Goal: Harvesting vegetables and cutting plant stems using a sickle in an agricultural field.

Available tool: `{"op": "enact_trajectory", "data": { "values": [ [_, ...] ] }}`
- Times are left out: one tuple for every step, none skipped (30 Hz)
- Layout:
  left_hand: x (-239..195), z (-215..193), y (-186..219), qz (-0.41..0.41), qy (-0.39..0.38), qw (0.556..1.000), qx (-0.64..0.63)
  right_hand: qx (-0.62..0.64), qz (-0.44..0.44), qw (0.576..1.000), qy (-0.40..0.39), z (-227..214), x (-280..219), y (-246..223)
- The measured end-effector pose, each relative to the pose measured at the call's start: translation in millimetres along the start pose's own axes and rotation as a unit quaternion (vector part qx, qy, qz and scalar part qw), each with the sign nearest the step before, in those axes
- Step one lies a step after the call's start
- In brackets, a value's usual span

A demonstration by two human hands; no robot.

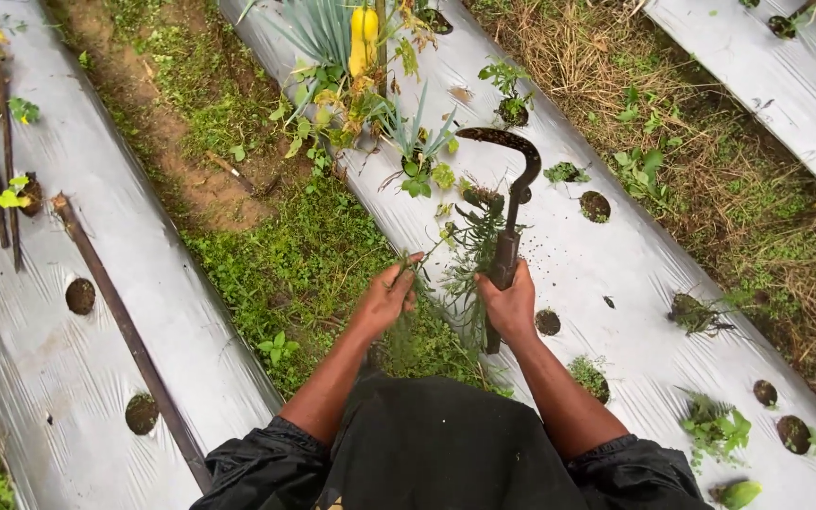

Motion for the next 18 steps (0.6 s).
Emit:
{"op": "enact_trajectory", "data": {
  "values": [
    [1.8,-3.5,4.0,0.023,-0.012,1.000,0.007,-0.017,-0.008,1.000,0.015,6.5,-0.6,-3.6],
    [3.0,-6.8,8.9,0.047,-0.023,0.999,0.014,-0.033,-0.017,0.999,0.028,12.9,-0.7,-8.3],
    [4.5,-11.6,12.2,0.048,-0.026,0.998,0.016,-0.032,-0.016,0.999,0.031,20.8,2.0,-10.8],
    [2.1,-13.9,12.9,0.048,-0.048,0.998,0.003,-0.036,-0.013,0.999,0.036,28.2,1.4,-10.4],
    [-0.4,-16.4,13.5,0.048,-0.070,0.996,-0.010,-0.040,-0.010,0.998,0.040,35.9,0.9,-9.8],
    [7.9,-27.0,5.2,0.047,-0.072,0.996,-0.009,-0.039,-0.007,0.998,0.042,43.0,-1.2,-13.7],
    [15.1,-35.7,-0.5,0.065,-0.090,0.994,0.001,-0.049,-0.013,0.998,0.043,50.0,-3.4,-19.0],
    [24.4,-43.5,-3.4,0.086,-0.109,0.990,0.012,-0.057,-0.022,0.997,0.047,55.9,-3.4,-26.7],
    [22.5,-50.5,5.4,0.088,-0.111,0.990,0.014,-0.055,-0.022,0.997,0.050,62.9,-2.8,-30.6],
    [18.8,-54.2,14.3,0.117,-0.117,0.986,0.026,-0.055,-0.025,0.997,0.048,68.1,-3.2,-32.0],
    [14.9,-56.9,22.4,0.146,-0.122,0.981,0.039,-0.055,-0.028,0.997,0.045,72.7,-3.4,-32.4],
    [15.1,-56.8,20.6,0.146,-0.125,0.981,0.039,-0.054,-0.027,0.997,0.048,76.4,-2.7,-30.8],
    [17.2,-60.5,18.4,0.137,-0.093,0.986,0.034,-0.052,-0.025,0.997,0.051,80.0,-1.6,-29.1],
    [19.9,-66.5,17.4,0.127,-0.060,0.990,0.030,-0.048,-0.022,0.997,0.053,85.6,0.3,-28.8],
    [19.4,-69.4,25.5,0.128,-0.063,0.989,0.032,-0.046,-0.021,0.997,0.056,89.9,-0.4,-30.8],
    [18.5,-73.5,32.7,0.119,-0.050,0.992,-0.001,-0.041,-0.020,0.997,0.059,93.0,-1.8,-32.0],
    [17.4,-76.9,39.1,0.110,-0.038,0.993,-0.035,-0.035,-0.018,0.997,0.062,95.6,-3.2,-32.4],
    [22.5,-79.1,30.8,0.109,-0.040,0.993,-0.034,-0.035,-0.016,0.997,0.064,98.2,-4.8,-31.3]
  ]
}}
Point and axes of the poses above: each hand's wrist, its own x-axis towards the middle knuckle, its own z-axis out of the palm, y = z × x, the point moved 6 cm from there along x, towards the middle knuckle, and after that the axes turned 6 degrees about y, right-handed, at the moved point
